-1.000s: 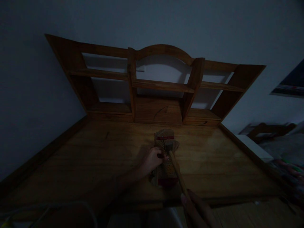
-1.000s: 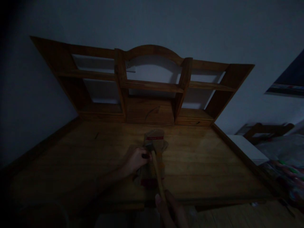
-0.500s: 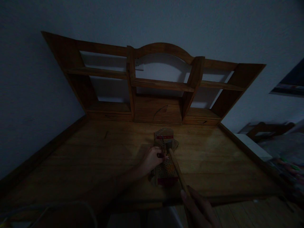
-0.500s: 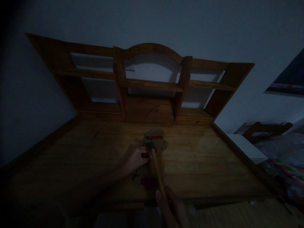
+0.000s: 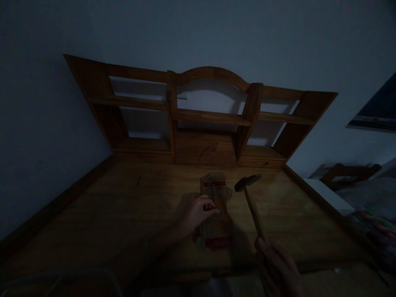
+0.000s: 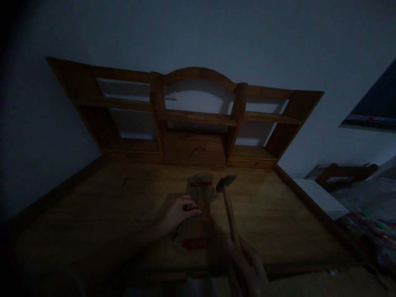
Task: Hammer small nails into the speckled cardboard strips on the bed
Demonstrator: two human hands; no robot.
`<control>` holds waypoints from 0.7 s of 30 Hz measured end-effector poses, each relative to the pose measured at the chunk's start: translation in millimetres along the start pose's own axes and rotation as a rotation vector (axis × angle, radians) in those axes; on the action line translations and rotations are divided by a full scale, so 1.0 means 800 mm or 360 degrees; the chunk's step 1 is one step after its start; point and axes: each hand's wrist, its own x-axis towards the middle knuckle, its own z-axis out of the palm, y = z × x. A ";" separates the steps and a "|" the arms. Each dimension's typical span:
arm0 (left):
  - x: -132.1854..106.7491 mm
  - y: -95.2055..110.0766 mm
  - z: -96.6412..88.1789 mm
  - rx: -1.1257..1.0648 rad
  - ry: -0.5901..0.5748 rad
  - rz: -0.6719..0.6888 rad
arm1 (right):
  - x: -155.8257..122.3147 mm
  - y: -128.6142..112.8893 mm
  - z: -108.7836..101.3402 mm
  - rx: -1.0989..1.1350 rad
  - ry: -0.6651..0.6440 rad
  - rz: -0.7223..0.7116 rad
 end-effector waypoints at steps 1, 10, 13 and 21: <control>0.000 0.001 -0.001 0.0004 0.0004 -0.0003 | 0.008 -0.002 0.002 0.0096 0.0041 0.0106; 0.004 0.014 -0.021 -0.0084 0.0233 -0.0110 | 0.073 0.021 -0.028 0.0658 -0.0144 0.0301; 0.010 0.014 -0.031 -0.0191 0.0388 -0.0189 | 0.083 0.022 -0.044 0.0717 -0.0278 0.0274; 0.032 -0.016 -0.042 -0.0349 0.0583 -0.0328 | 0.119 0.046 -0.054 0.1008 -0.0749 0.0391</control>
